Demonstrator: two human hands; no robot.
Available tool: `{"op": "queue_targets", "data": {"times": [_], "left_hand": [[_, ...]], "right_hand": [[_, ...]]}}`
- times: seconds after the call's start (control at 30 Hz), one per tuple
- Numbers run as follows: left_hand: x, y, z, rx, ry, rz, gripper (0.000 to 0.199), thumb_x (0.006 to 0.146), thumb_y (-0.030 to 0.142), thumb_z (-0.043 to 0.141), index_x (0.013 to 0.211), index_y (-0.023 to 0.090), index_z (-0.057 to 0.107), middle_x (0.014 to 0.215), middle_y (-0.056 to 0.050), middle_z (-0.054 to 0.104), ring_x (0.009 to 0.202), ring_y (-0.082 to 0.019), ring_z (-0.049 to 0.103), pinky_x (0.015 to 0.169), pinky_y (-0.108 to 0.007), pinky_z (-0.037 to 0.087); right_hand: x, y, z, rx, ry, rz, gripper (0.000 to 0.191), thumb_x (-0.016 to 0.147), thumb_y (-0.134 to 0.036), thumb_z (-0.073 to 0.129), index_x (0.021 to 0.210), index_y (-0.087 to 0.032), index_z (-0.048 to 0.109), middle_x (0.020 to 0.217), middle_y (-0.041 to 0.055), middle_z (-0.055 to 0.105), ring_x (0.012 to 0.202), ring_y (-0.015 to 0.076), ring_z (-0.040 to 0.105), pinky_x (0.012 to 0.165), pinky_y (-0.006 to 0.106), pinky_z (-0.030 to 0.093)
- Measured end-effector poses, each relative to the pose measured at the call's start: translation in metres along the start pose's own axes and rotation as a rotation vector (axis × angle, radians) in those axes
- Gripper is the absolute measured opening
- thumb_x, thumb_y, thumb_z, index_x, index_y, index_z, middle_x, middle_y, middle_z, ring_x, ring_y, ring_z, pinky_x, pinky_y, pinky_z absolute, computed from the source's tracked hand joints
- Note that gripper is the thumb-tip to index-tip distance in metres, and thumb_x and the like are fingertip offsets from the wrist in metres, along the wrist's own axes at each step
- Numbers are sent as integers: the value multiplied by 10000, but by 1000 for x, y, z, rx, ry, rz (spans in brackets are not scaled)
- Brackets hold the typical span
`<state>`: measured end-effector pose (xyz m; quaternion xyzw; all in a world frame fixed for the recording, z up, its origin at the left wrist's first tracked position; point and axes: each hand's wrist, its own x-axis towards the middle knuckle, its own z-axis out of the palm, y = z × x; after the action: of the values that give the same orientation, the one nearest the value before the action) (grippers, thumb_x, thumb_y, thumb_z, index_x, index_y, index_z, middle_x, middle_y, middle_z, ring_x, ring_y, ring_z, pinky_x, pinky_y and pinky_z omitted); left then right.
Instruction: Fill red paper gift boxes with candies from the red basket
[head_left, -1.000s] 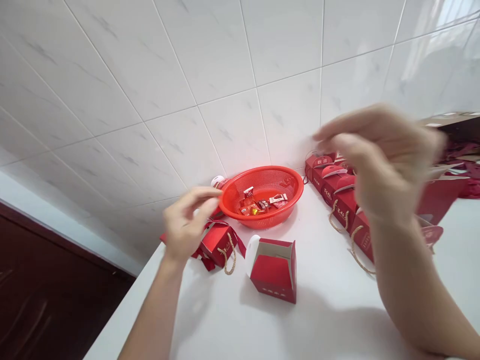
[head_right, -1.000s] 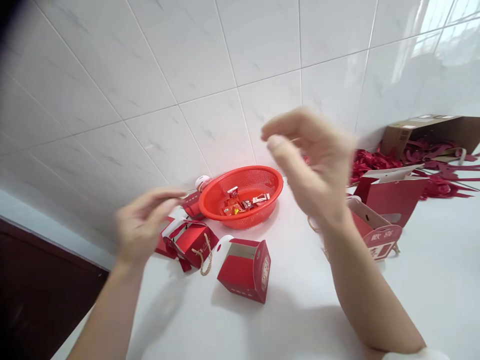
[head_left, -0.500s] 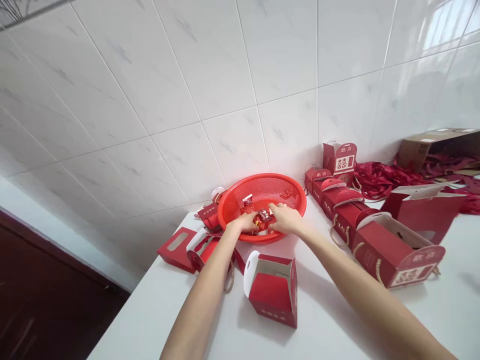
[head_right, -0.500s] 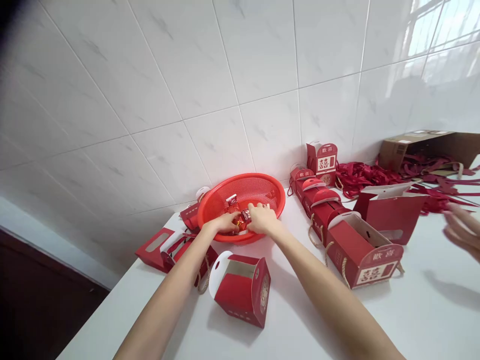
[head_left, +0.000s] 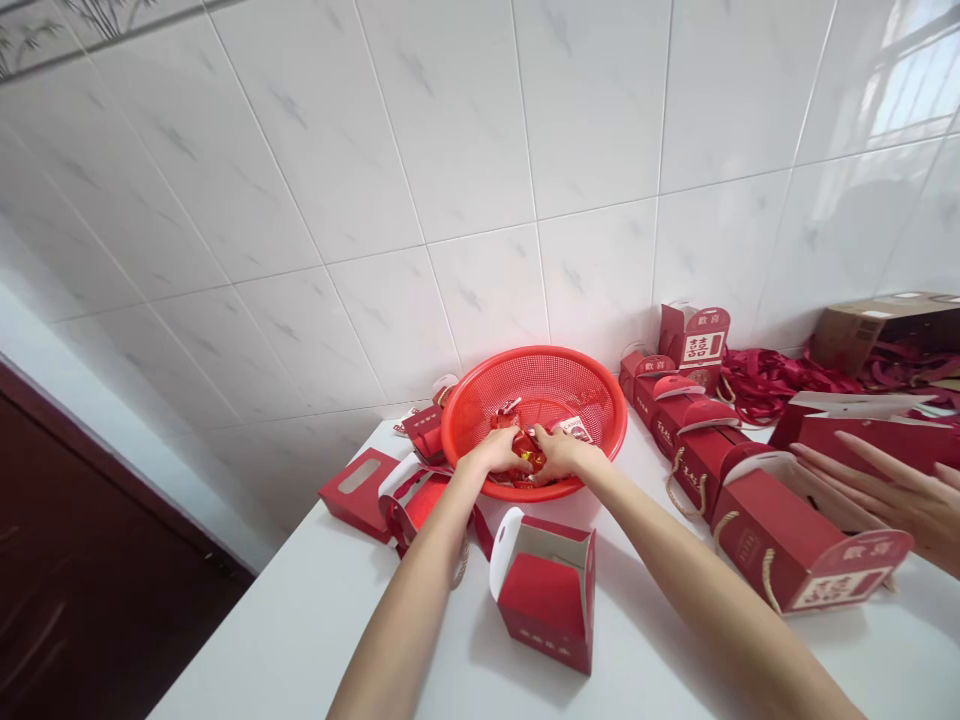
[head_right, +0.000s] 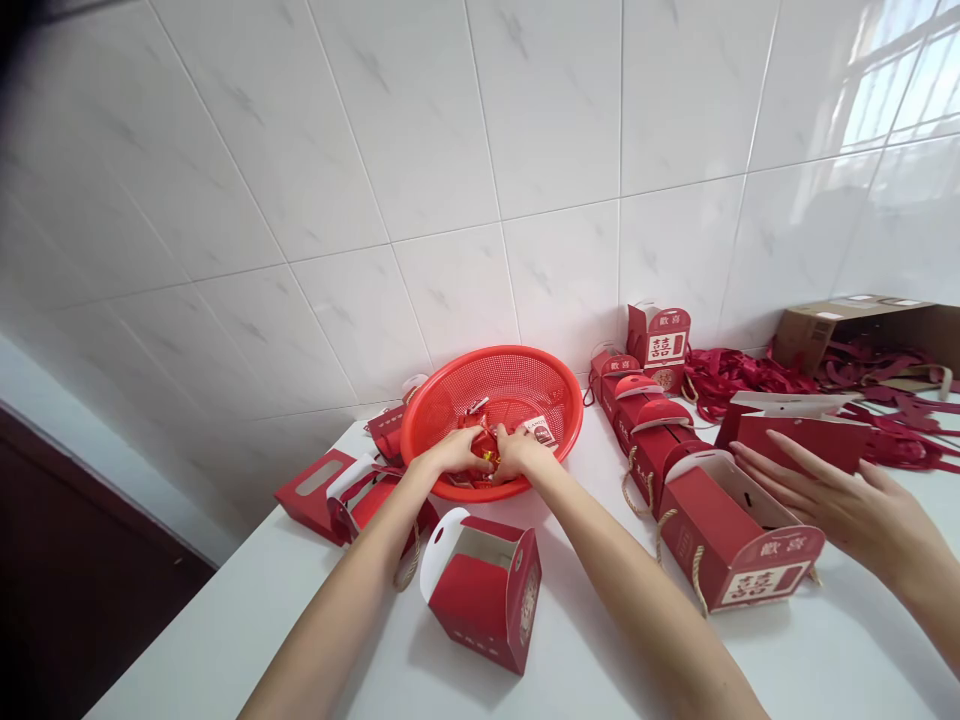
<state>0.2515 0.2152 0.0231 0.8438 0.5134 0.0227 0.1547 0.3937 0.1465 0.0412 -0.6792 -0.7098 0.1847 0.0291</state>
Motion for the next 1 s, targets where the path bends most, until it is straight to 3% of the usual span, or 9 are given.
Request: {"op": "queue_targets", "data": {"times": [0.1,0.23,0.43,0.57,0.8,1.0], "left_hand": [[0,1,1,-8,10,11,354,694,263,811,974,179,612,1025,-61,721,939,-245,693,712,-260,506],[-2,3,5,-10,73,14,358,723,250,784,1029,181,612,1083,-79,708,999,-258,684,773,-272,509],[-8,9,20,-1,279,-32,481,817,290,698,1256,181,533,1233,-144,618,1174,-312,611,945,-365,484],[-9,13,27,8,394,-62,502,848,291,663,1308,184,492,1283,-157,579,1244,-325,552,999,-400,452],[-3,12,34,8,464,-104,468,832,275,675,1251,174,493,1276,-163,594,1257,-322,526,1004,-409,436],[2,7,39,-22,478,-119,476,830,305,686,1246,193,483,1283,-149,593,1279,-309,515,1022,-406,423]], "right_hand": [[0,1,3,-56,31,-6,404,974,-356,635,1345,-209,571,1398,107,566,1183,263,613,974,490,534],[0,3,11,-124,120,-14,417,972,-359,638,1351,-201,565,1395,109,567,1184,268,613,972,497,535],[5,4,30,-218,345,-31,475,962,-364,649,1394,-204,532,1460,116,515,1264,303,561,1024,549,489],[15,7,39,-258,458,-67,498,959,-362,652,1414,-210,516,1494,117,482,1300,316,530,1048,566,465],[30,17,41,-285,527,-141,494,961,-365,649,1412,-211,518,1491,116,486,1294,312,536,1045,559,468],[36,20,39,-285,513,-169,527,958,-370,650,1439,-221,495,1535,117,439,1341,331,490,1075,584,430]]}}
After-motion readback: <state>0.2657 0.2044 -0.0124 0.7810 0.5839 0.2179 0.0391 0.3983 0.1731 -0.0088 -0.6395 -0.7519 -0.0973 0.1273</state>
